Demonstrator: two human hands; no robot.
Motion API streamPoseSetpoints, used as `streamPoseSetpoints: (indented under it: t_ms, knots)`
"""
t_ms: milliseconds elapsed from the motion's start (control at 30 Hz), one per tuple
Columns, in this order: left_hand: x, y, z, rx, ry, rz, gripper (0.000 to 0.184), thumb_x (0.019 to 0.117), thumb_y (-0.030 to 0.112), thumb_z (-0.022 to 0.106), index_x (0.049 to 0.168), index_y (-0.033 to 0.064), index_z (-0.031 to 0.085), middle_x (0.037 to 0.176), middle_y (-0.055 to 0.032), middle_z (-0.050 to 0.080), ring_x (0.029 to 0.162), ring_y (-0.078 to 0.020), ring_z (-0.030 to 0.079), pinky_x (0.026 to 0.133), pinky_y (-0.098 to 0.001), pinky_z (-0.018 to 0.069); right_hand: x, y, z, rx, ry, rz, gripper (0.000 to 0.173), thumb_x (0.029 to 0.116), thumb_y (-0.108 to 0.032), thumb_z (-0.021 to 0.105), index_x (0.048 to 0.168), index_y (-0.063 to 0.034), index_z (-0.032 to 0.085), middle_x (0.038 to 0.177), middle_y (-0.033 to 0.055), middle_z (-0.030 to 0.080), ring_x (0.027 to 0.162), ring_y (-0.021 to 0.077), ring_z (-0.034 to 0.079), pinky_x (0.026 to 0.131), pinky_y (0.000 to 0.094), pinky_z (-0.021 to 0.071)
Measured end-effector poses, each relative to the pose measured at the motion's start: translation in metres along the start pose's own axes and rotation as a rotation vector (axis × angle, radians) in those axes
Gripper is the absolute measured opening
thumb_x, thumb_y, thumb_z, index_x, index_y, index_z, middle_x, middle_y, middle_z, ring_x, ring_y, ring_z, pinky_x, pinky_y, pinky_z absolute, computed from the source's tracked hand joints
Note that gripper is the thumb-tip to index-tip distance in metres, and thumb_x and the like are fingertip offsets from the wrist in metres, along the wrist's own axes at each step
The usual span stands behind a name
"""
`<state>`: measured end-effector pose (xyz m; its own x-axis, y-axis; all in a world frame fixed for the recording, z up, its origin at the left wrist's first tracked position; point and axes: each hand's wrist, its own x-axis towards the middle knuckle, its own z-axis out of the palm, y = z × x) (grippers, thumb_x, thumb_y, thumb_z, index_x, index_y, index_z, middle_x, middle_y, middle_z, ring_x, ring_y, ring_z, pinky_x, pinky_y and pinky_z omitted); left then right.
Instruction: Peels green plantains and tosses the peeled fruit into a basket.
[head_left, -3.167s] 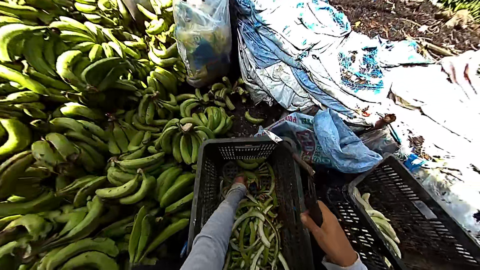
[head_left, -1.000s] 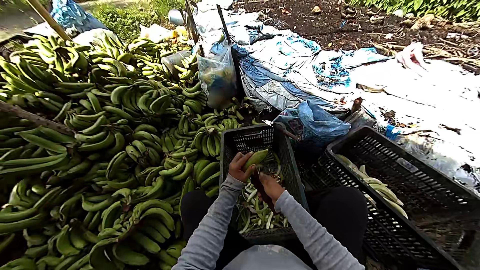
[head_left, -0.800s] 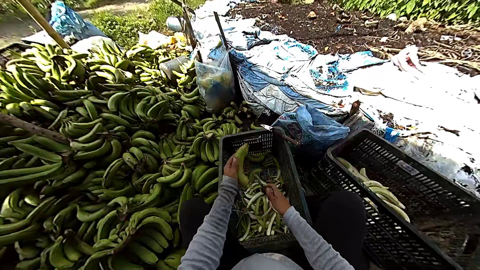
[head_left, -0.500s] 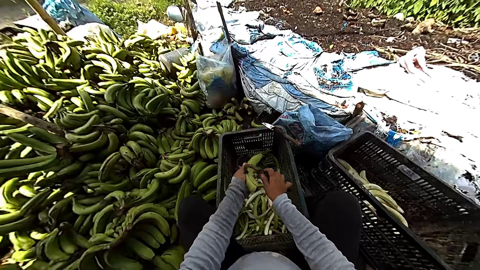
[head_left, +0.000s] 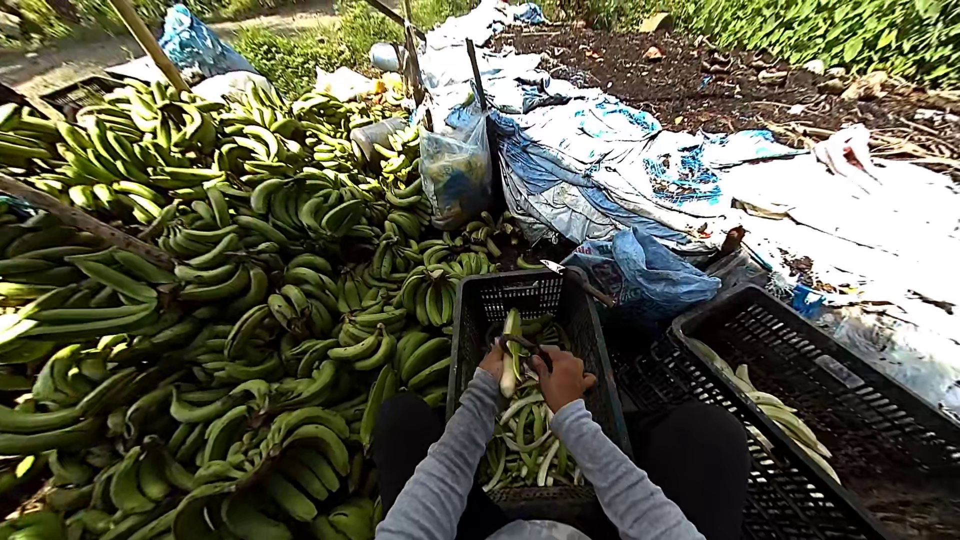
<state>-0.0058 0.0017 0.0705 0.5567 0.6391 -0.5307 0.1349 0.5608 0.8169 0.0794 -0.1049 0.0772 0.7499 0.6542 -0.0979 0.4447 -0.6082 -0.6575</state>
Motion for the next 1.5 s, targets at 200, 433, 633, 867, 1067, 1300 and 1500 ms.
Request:
streamPoseSetpoints:
  t_ms: [200, 433, 633, 867, 1067, 1300, 1500]
  knots:
    - [-0.015, -0.010, -0.003, 0.120, 0.252, 0.117, 0.058, 0.1134, 0.036, 0.010, 0.145, -0.0038, 0.038, 0.109, -0.0207, 0.058, 0.081, -0.0245, 0.059, 0.075, -0.0404, 0.0526, 0.044, -0.031, -0.041, -0.099, -0.002, -0.060, 0.048, 0.1071, -0.047, 0.049, 0.144, -0.0176, 0.061, 0.135, 0.0228, 0.063, 0.133, 0.0460, 0.050, 0.108, 0.0681, 0.0298]
    - [0.006, 0.000, -0.016, 0.011, 0.496, 0.722, 0.050, 0.1109, 0.012, 0.018, 0.152, -0.0173, 0.019, 0.144, -0.0384, 0.042, 0.130, -0.0243, 0.049, 0.111, -0.0289, 0.0379, -0.047, -0.012, -0.006, 0.049, -0.268, -0.025, 0.044, 0.1086, -0.041, 0.047, 0.140, -0.0152, 0.063, 0.127, 0.0182, 0.069, 0.129, 0.0451, 0.056, 0.105, 0.0727, 0.0304]
    - [-0.007, -0.006, -0.005, 0.137, -0.240, 0.057, 0.062, 0.1098, 0.044, 0.001, 0.121, 0.0070, 0.049, 0.074, -0.0032, 0.060, 0.058, -0.0144, 0.058, 0.053, -0.0300, 0.0517, 0.063, -0.024, -0.041, -0.038, -0.024, -0.111, 0.045, 0.1069, -0.040, 0.053, 0.142, -0.0115, 0.061, 0.134, 0.0302, 0.059, 0.132, 0.0531, 0.048, 0.106, 0.0730, 0.0296]
    - [0.018, 0.009, 0.004, 0.098, 0.861, 0.618, 0.056, 0.1092, 0.007, 0.036, 0.151, -0.0213, 0.013, 0.148, -0.0437, 0.037, 0.139, -0.0398, 0.044, 0.117, -0.0360, 0.0342, -0.023, -0.015, 0.009, 0.033, -0.058, -0.057, 0.044, 0.1065, -0.041, 0.051, 0.140, -0.0138, 0.063, 0.130, 0.0242, 0.064, 0.128, 0.0492, 0.052, 0.103, 0.0709, 0.0338]
    - [0.017, 0.017, -0.003, -0.005, 0.476, 0.529, 0.047, 0.1100, 0.007, 0.035, 0.149, -0.0151, 0.023, 0.139, -0.0330, 0.048, 0.123, -0.0268, 0.055, 0.106, -0.0356, 0.0444, 0.002, -0.030, -0.015, -0.001, 0.004, -0.244, 0.042, 0.1059, -0.038, 0.053, 0.134, -0.0114, 0.069, 0.128, 0.0257, 0.065, 0.130, 0.0502, 0.052, 0.105, 0.0726, 0.0297]
    - [-0.005, 0.044, -0.006, 0.226, 0.410, 0.380, 0.040, 0.1098, -0.001, 0.032, 0.147, -0.0164, 0.035, 0.150, -0.0330, 0.044, 0.140, -0.0292, 0.045, 0.118, -0.0329, 0.0311, 0.019, -0.051, -0.031, -0.143, -0.133, -0.329, 0.046, 0.1054, -0.046, 0.052, 0.138, -0.0157, 0.066, 0.130, 0.0239, 0.064, 0.131, 0.0477, 0.050, 0.107, 0.0701, 0.0281]
    - [-0.010, 0.015, -0.036, 0.378, -0.493, 0.468, 0.047, 0.1054, 0.016, 0.038, 0.142, -0.0128, 0.039, 0.122, -0.0085, 0.064, 0.104, -0.0008, 0.063, 0.097, -0.0238, 0.0510, 0.066, -0.051, -0.051, -0.218, -0.124, -0.240, 0.045, 0.1072, -0.044, 0.051, 0.140, -0.0172, 0.063, 0.135, 0.0260, 0.061, 0.133, 0.0504, 0.048, 0.112, 0.0726, 0.0213]
